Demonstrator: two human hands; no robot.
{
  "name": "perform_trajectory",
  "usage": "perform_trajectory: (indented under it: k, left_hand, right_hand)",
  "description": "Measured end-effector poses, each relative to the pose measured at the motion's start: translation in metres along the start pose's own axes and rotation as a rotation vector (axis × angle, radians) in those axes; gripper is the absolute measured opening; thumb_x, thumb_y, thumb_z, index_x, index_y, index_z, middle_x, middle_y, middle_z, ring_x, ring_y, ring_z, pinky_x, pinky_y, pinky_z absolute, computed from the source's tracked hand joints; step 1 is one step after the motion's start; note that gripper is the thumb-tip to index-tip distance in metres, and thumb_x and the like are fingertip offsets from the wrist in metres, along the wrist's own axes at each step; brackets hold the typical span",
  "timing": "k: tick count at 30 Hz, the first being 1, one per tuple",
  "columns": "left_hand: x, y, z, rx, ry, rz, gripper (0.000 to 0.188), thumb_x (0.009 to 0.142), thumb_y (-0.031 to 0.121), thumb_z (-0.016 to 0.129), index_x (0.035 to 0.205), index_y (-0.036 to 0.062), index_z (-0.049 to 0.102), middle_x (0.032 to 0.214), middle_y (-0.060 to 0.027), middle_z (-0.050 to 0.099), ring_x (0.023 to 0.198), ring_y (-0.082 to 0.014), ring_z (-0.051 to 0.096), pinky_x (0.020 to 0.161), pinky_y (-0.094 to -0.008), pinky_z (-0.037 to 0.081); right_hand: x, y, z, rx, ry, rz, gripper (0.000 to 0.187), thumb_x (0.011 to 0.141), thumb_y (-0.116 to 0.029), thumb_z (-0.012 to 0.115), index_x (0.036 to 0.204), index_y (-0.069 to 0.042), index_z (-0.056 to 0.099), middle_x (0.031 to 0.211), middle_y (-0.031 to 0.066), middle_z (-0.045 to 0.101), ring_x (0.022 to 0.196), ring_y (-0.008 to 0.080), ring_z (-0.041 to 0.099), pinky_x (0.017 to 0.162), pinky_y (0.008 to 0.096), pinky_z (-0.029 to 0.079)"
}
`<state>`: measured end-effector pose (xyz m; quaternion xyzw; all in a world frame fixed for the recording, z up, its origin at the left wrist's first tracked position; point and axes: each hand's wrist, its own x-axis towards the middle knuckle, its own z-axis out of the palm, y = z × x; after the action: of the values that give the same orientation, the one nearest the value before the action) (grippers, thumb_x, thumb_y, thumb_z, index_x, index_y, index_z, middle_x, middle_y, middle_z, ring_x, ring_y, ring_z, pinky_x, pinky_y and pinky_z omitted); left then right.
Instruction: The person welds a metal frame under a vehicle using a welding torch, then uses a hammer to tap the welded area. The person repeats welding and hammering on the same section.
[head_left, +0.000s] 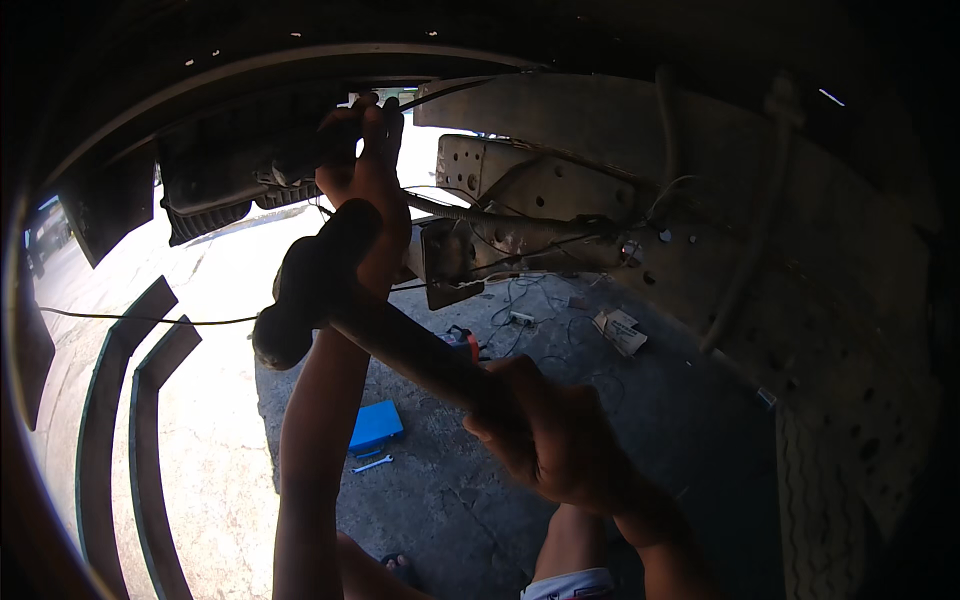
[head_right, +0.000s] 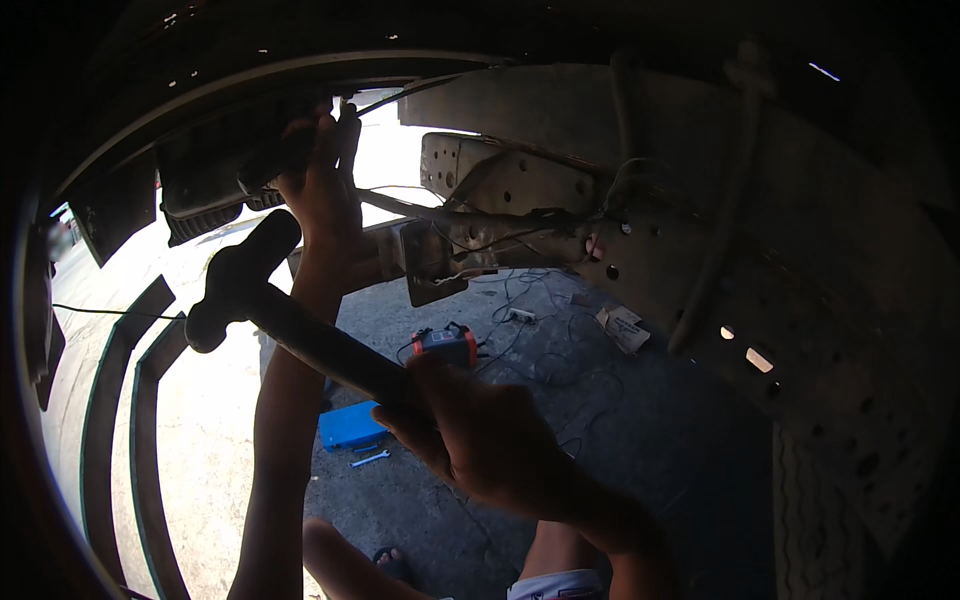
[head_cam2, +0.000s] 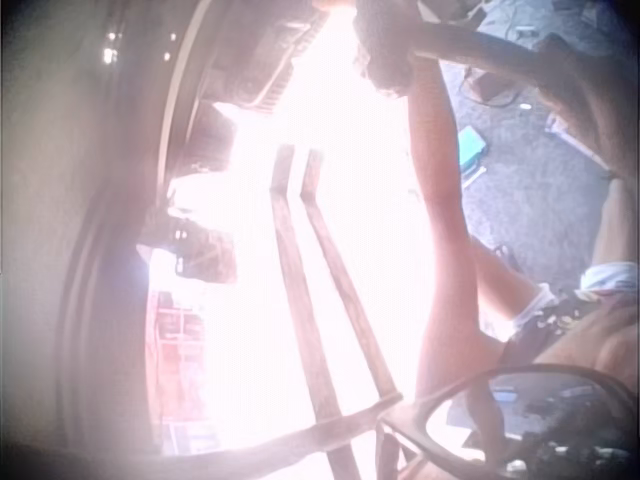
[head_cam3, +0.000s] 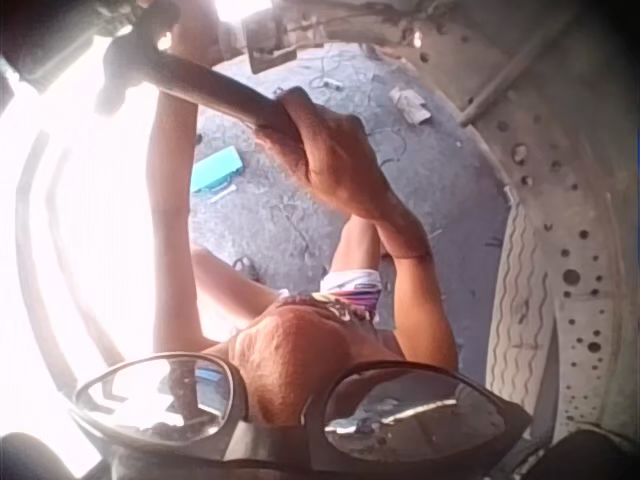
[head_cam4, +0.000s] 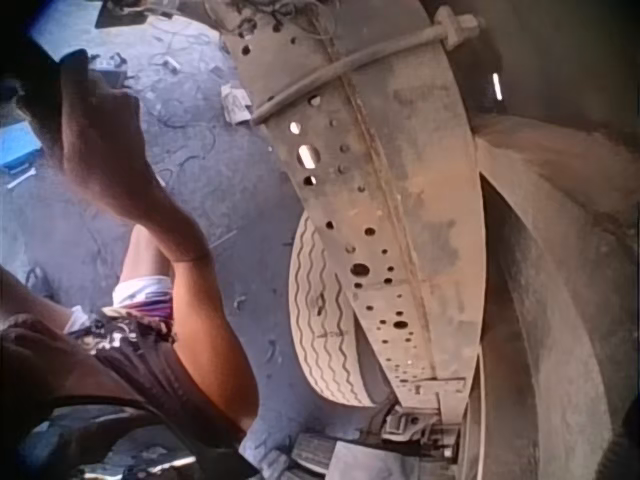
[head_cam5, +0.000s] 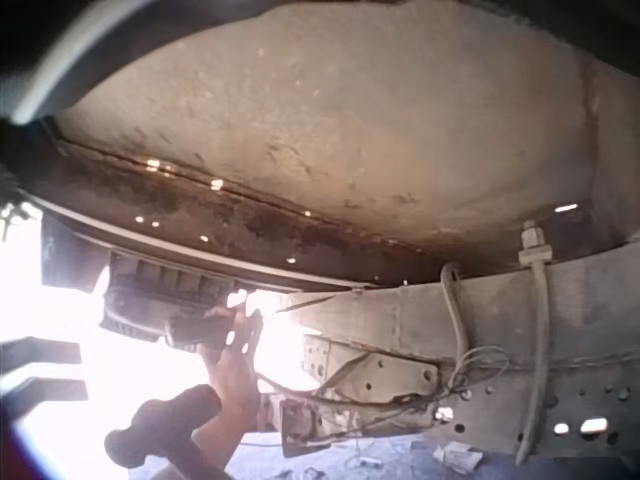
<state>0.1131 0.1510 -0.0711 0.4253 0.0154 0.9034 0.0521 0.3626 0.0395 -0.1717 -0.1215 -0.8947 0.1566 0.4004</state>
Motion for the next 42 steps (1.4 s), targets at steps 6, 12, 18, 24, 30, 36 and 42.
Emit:
perform_trajectory:
  k: [6, 12, 18, 24, 30, 36, 42]
  left_hand:
    - [-0.003, -0.010, 0.011, 0.175, -0.140, 0.169, 0.012, 0.095, -0.001, 0.069, 0.104, 0.0019, 0.061, 0.110, -0.0111, 0.068, 0.104, -0.0209, 0.069, 0.095, -0.0366, 0.060]
    - [-0.007, -0.012, 0.037, 0.202, -0.215, 0.238, 0.018, 0.093, 0.003, 0.075, 0.105, 0.0062, 0.061, 0.105, -0.0062, 0.072, 0.096, -0.0139, 0.068, 0.086, -0.0285, 0.055]
    - [-0.018, -0.014, 0.046, 0.238, -0.304, 0.310, 0.020, 0.094, 0.006, 0.074, 0.108, 0.0074, 0.060, 0.108, -0.0059, 0.071, 0.094, -0.0121, 0.066, 0.086, -0.0273, 0.052]
    - [-0.025, -0.012, 0.049, 0.303, -0.358, 0.298, 0.017, 0.097, 0.005, 0.070, 0.112, 0.0059, 0.061, 0.107, -0.0063, 0.071, 0.096, -0.0133, 0.065, 0.085, -0.0279, 0.051]
    - [-0.018, -0.012, 0.041, 0.507, -0.324, 0.386, 0.019, 0.097, 0.007, 0.070, 0.114, 0.0059, 0.063, 0.107, -0.0069, 0.070, 0.098, -0.0154, 0.066, 0.089, -0.0312, 0.051]
    - [-0.014, -0.016, 0.038, 0.405, -0.286, 0.325, 0.017, 0.096, 0.007, 0.072, 0.109, 0.0061, 0.061, 0.110, -0.0094, 0.072, 0.104, -0.0163, 0.067, 0.091, -0.0313, 0.052]
    - [-0.014, -0.016, 0.023, 0.291, -0.141, 0.281, 0.019, 0.090, 0.005, 0.079, 0.103, 0.0027, 0.066, 0.099, -0.0048, 0.068, 0.094, -0.0123, 0.065, 0.081, -0.0293, 0.055]
  right_hand:
    - [0.003, -0.003, -0.001, 0.022, 0.055, 0.032, 0.028, 0.099, -0.027, 0.068, 0.112, -0.004, 0.058, 0.079, 0.0128, 0.070, 0.069, 0.0295, 0.075, 0.057, 0.0380, 0.057]
    - [0.003, 0.005, -0.004, -0.016, 0.040, 0.012, 0.029, 0.098, -0.026, 0.069, 0.112, -0.003, 0.057, 0.080, 0.0131, 0.070, 0.069, 0.0305, 0.075, 0.057, 0.0386, 0.057]
    - [-0.003, 0.001, -0.004, -0.023, 0.085, -0.024, 0.032, 0.097, -0.028, 0.070, 0.113, -0.003, 0.057, 0.082, 0.0133, 0.071, 0.069, 0.0302, 0.075, 0.056, 0.0390, 0.057]
    - [0.018, 0.004, -0.008, -0.160, 0.179, -0.150, 0.036, 0.096, -0.031, 0.072, 0.112, -0.003, 0.056, 0.081, 0.0128, 0.069, 0.067, 0.0302, 0.074, 0.054, 0.0383, 0.057]
    - [0.029, -0.001, -0.011, -0.267, 0.081, -0.125, 0.038, 0.098, -0.032, 0.070, 0.115, -0.001, 0.054, 0.083, 0.0144, 0.069, 0.069, 0.0297, 0.074, 0.055, 0.0375, 0.057]
    - [0.041, 0.003, -0.009, -0.253, 0.170, -0.059, 0.032, 0.101, -0.034, 0.067, 0.111, -0.006, 0.056, 0.078, 0.0114, 0.069, 0.066, 0.0296, 0.073, 0.052, 0.0371, 0.054]
    - [0.013, 0.007, 0.010, -0.221, 0.042, -0.109, 0.041, 0.097, -0.035, 0.071, 0.113, -0.001, 0.056, 0.076, 0.0134, 0.069, 0.063, 0.0273, 0.073, 0.053, 0.0375, 0.057]
